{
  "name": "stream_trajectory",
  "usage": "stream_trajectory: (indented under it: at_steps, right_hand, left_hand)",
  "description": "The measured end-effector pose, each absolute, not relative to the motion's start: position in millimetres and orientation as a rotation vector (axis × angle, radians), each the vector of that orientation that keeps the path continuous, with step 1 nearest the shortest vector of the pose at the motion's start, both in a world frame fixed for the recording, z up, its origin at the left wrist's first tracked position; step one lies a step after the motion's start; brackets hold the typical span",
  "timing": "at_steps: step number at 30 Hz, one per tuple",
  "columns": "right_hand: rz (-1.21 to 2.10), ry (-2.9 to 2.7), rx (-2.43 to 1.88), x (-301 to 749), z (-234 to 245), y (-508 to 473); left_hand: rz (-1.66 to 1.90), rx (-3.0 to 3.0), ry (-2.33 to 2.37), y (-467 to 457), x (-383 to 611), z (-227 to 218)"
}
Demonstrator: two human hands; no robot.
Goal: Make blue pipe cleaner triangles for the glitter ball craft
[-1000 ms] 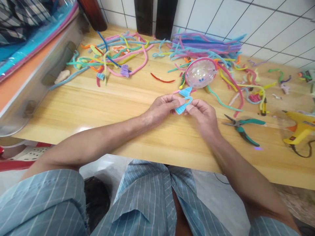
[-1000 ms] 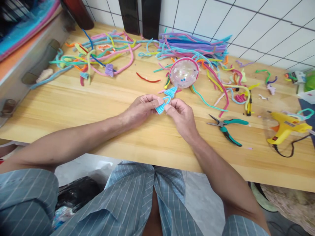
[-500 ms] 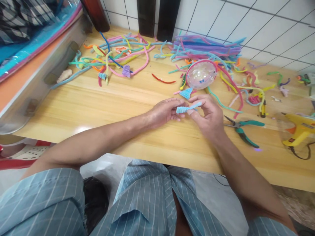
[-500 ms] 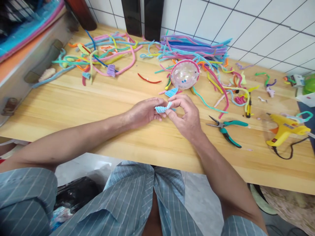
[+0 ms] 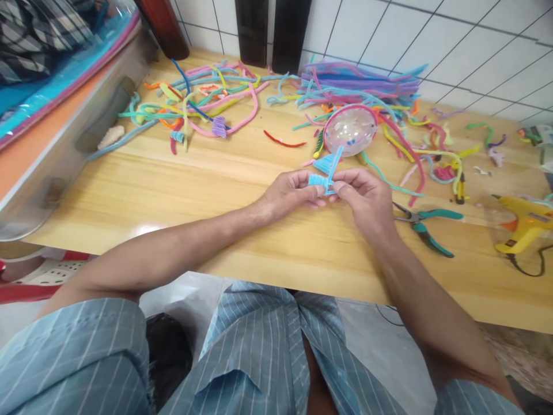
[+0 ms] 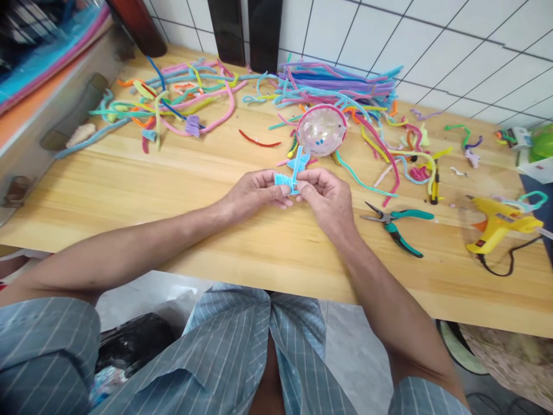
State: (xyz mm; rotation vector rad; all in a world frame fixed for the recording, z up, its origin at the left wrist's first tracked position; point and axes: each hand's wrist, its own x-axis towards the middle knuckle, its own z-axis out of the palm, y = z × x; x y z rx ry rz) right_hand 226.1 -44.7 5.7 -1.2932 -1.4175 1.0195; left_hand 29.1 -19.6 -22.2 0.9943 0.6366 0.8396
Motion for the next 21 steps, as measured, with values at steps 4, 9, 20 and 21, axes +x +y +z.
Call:
stream_trajectory:
  at_steps: [4,9,20,21]
  right_hand:
    - [0.996,-1.412,-1.306,227.3,3.4,-44.2]
    - [0.986,-1.433,-1.304,228.2,-0.1,-44.8]
    - [0.918,-1.421,-1.292,228.9,2.2,-42.6]
    - [0.923,-1.428,-1.291,229.2,1.7,-42.3]
  left_hand:
    - [0.817,0.925,0.681,-20.3,29.5,-20.1]
    - [0.830,0.918,0.662,-21.2,30.4,-21.5]
    - [0.724,0.909,0.670,-21.8,33.1,-18.6]
    - [0.711,0.890,0.660,-21.3,33.3,-18.7]
